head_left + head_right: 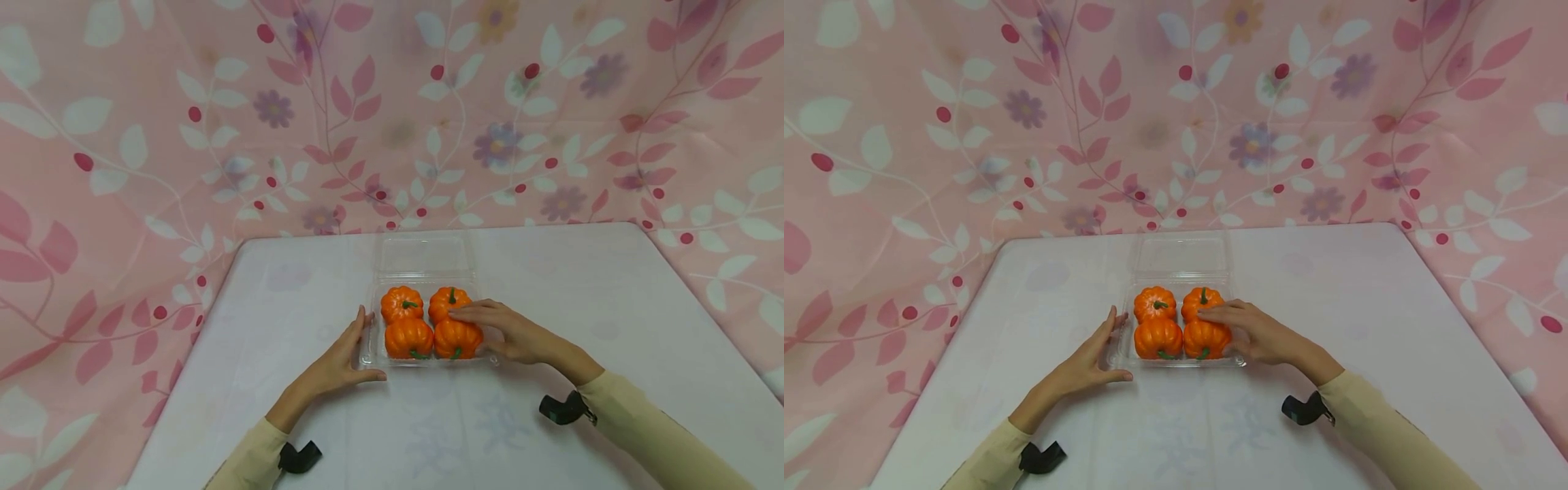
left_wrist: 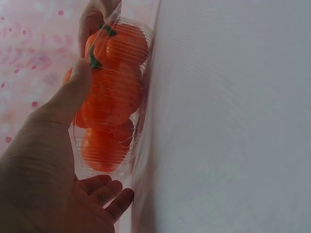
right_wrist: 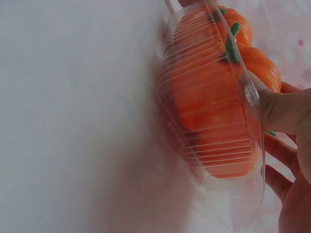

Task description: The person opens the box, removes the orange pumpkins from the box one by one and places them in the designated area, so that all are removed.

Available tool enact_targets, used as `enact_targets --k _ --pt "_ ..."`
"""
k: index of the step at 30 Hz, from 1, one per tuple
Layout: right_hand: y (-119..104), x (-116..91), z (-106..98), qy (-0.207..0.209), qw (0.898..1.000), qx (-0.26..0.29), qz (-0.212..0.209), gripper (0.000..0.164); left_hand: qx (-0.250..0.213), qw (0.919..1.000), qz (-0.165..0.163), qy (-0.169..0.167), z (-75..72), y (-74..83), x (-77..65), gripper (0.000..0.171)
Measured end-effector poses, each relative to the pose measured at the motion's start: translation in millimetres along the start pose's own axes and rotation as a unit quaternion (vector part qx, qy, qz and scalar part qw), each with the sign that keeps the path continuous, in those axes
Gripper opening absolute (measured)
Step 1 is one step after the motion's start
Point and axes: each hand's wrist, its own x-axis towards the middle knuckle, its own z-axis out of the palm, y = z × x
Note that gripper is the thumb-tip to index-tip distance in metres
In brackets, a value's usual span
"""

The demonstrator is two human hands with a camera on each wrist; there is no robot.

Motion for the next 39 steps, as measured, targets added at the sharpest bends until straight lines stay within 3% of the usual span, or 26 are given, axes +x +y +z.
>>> enact_targets --k 17,27,39 --pt "12 0 2 0.038 0.999 0.013 -0.027 0.066 0.007 1.0000 -0.005 0.005 2.0 -5.5 -0.5 0.123" --pt "12 -1 -5 0.047 0.997 0.052 0.012 0.061 0.022 0.9993 0.019 0.022 0.6 -5.3 -0.4 0.112" --pt "13 -1 -8 0.067 0.995 0.063 0.040 0.058 0.017 0.9996 0.012 0.017 -1.2 -4.3 -0.4 0.117"
